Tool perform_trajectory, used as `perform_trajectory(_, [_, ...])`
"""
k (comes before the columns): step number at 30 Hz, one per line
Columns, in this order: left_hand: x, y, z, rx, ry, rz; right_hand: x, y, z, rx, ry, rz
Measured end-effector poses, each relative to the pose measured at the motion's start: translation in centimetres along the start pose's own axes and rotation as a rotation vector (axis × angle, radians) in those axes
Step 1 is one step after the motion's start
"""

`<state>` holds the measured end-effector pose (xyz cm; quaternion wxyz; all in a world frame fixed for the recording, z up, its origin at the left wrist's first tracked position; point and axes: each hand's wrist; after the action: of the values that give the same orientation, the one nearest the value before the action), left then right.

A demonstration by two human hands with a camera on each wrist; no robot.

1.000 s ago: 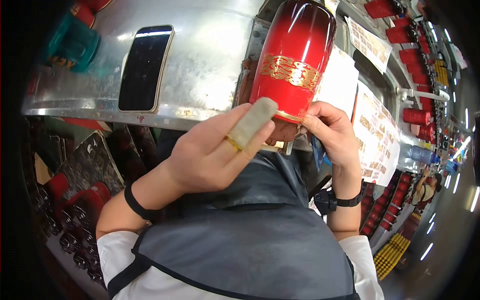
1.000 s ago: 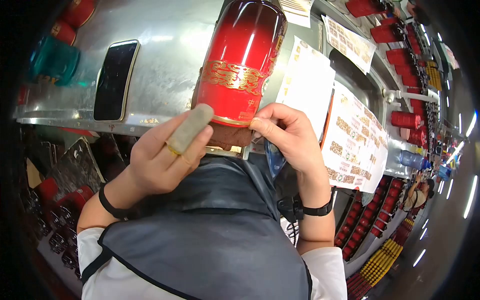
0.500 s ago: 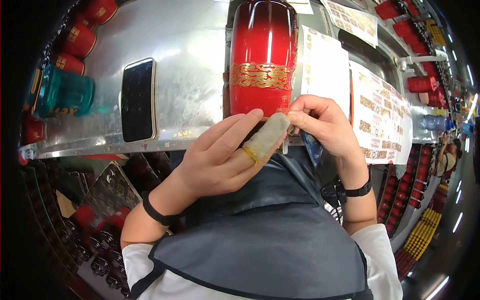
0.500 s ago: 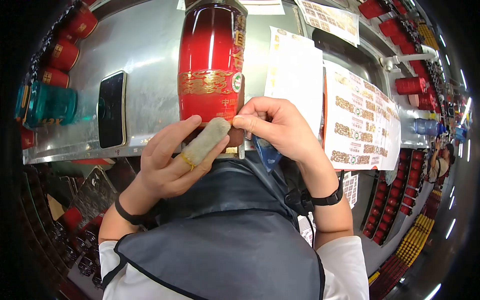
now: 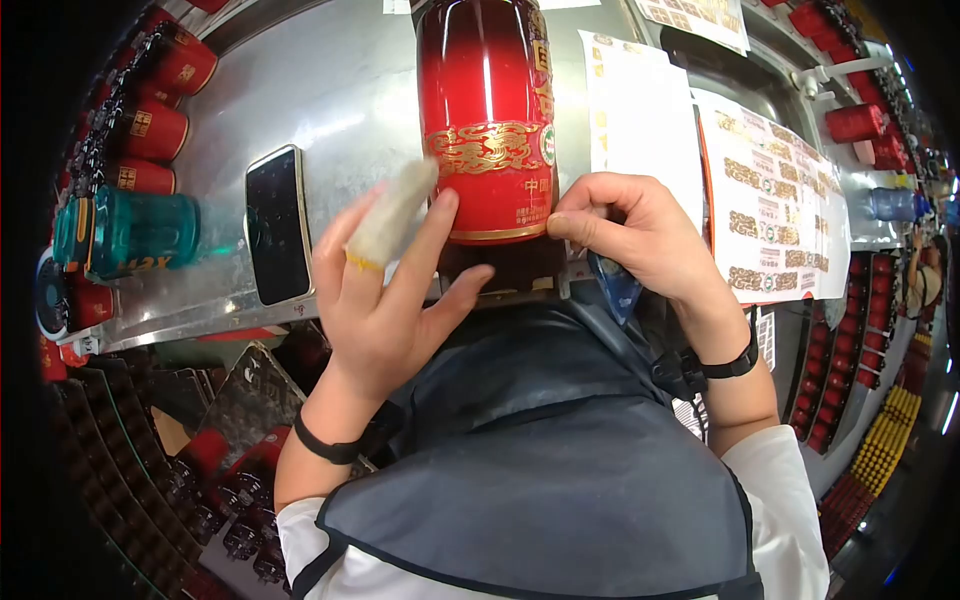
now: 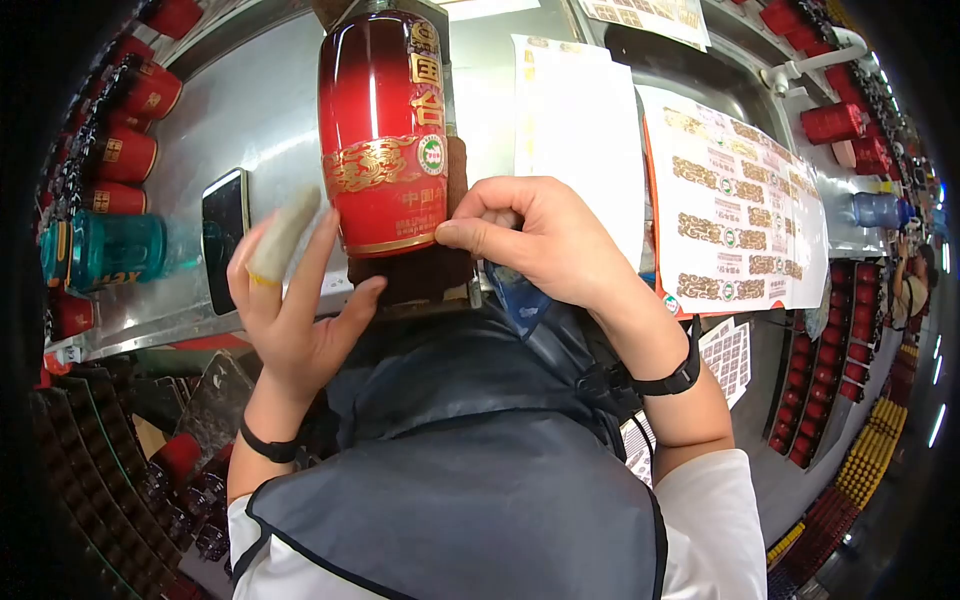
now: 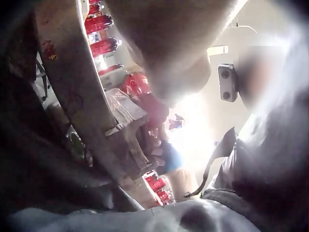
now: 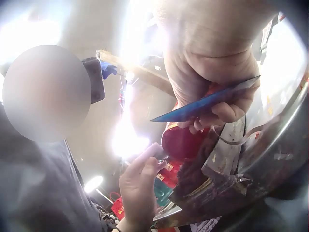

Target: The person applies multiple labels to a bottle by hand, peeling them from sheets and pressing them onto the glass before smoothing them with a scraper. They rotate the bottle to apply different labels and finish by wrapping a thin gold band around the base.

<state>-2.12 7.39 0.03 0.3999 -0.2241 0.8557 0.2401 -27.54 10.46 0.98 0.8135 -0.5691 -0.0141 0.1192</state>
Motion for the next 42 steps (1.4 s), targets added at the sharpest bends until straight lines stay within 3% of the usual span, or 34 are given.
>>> perform_trajectory(5, [1.5,0.6,-2.3,-0.047,-0.020,0.125,-0.2,-1.6,1.6,-0.028,0.006,0.031])
perform_trajectory(7, [1.9,0.4,-2.4,-0.070,-0.028,0.168,-0.2,-1.7,2.0,-0.151,0.053,0.096])
perform_trajectory(17, [2.3,0.2,-1.5,-0.114,-0.014,0.198,-0.5,-1.8,2.3,-0.158,0.066,0.075])
perform_trajectory(35, [3.0,0.1,-0.1,-0.261,-0.014,0.343,0.3,-0.2,0.3,-0.129,0.072,0.008])
perform_trajectory(37, [3.1,-0.1,0.0,-0.242,-0.003,0.340,0.1,-0.5,0.3,-0.012,0.005,-0.023])
perform_trajectory(42, [3.3,-0.3,0.2,-0.243,0.015,0.384,0.0,-0.2,0.0,-0.012,-0.008,-0.036])
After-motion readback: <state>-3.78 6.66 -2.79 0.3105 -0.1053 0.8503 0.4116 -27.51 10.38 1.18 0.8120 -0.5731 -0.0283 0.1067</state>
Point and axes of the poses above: each hand's wrist, its own z-axis away from the middle knuckle, its own x-axis out of the palm, y = z × x, and after that the axes turned 2 degrees about -y, right-handed
